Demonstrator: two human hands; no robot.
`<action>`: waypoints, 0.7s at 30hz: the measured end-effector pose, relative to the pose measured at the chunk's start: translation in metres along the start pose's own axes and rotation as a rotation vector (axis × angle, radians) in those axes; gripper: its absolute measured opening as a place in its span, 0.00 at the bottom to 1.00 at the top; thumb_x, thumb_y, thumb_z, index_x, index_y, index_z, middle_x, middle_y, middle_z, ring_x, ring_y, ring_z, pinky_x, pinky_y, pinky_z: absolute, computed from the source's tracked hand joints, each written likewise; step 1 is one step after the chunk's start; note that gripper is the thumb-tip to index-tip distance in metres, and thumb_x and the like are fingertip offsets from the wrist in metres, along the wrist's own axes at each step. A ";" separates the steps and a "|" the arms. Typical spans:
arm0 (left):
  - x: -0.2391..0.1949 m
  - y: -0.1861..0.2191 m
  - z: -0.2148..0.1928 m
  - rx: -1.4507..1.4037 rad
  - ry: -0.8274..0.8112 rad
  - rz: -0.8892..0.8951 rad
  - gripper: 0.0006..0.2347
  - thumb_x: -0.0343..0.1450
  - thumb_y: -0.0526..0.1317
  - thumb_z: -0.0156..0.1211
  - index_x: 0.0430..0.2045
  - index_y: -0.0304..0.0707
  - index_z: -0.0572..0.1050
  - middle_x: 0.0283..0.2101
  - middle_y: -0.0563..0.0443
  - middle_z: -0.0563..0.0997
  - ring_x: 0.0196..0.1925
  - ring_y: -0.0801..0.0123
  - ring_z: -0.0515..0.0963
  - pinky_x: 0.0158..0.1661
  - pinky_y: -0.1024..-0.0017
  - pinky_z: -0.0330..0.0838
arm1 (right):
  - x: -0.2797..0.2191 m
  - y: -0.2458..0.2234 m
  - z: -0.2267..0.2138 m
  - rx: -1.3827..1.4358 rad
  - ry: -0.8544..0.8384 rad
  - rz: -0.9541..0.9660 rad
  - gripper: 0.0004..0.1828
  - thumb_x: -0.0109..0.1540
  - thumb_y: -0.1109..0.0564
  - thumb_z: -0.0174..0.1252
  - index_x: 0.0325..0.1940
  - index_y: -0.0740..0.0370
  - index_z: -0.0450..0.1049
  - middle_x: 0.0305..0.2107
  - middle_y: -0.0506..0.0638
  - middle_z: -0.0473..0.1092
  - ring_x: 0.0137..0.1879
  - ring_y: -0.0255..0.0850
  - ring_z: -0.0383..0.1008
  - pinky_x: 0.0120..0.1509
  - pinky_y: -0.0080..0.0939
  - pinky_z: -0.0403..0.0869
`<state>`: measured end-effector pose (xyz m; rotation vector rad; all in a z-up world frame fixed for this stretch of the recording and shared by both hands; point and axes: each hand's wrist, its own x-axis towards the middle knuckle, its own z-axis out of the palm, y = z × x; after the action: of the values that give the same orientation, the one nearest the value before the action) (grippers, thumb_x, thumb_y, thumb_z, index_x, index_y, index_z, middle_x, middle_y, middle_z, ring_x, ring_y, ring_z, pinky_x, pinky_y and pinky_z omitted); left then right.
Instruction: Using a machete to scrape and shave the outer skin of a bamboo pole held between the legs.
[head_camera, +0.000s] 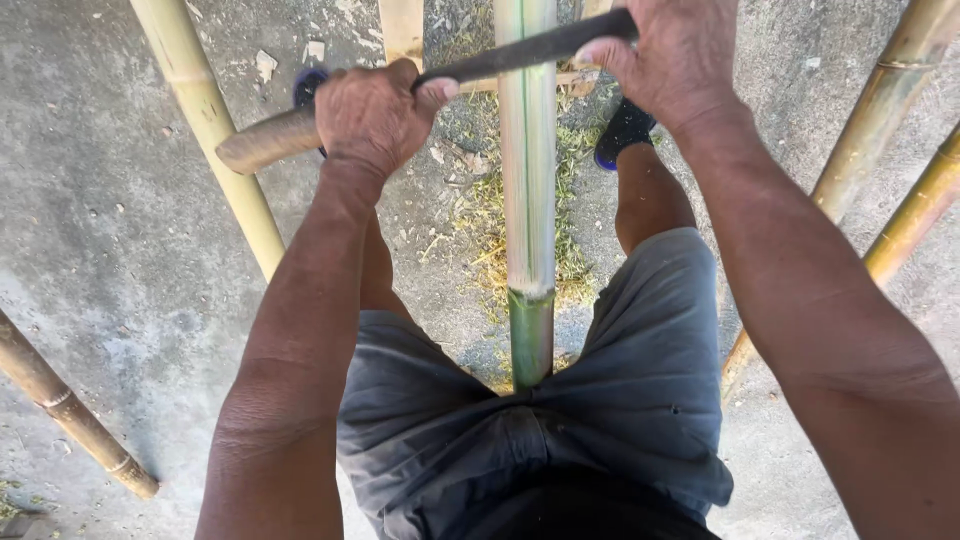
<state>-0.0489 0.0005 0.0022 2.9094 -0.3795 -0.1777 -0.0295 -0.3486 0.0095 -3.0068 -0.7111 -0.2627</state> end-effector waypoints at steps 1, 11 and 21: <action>-0.013 0.004 0.000 -0.013 -0.043 -0.011 0.26 0.75 0.67 0.48 0.27 0.46 0.81 0.15 0.56 0.74 0.19 0.69 0.74 0.29 0.60 0.69 | -0.011 -0.008 -0.007 0.122 -0.037 0.055 0.31 0.64 0.24 0.56 0.43 0.52 0.81 0.35 0.49 0.73 0.51 0.46 0.71 0.58 0.54 0.65; -0.166 0.047 0.009 -0.117 -0.380 -0.082 0.31 0.75 0.69 0.35 0.21 0.46 0.77 0.13 0.56 0.73 0.16 0.69 0.77 0.24 0.61 0.76 | -0.138 -0.097 -0.058 0.217 -0.249 0.137 0.40 0.64 0.18 0.39 0.37 0.51 0.80 0.30 0.47 0.67 0.44 0.45 0.63 0.62 0.54 0.59; -0.118 0.023 0.012 -0.140 -0.166 0.047 0.31 0.75 0.68 0.36 0.18 0.46 0.78 0.11 0.57 0.72 0.12 0.68 0.74 0.19 0.63 0.72 | -0.107 -0.067 -0.039 0.218 -0.191 0.119 0.38 0.65 0.18 0.44 0.39 0.52 0.79 0.32 0.46 0.69 0.46 0.46 0.65 0.64 0.55 0.58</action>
<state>-0.1699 0.0075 0.0061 2.7537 -0.4428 -0.4232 -0.1598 -0.3389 0.0298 -2.8742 -0.5293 0.1015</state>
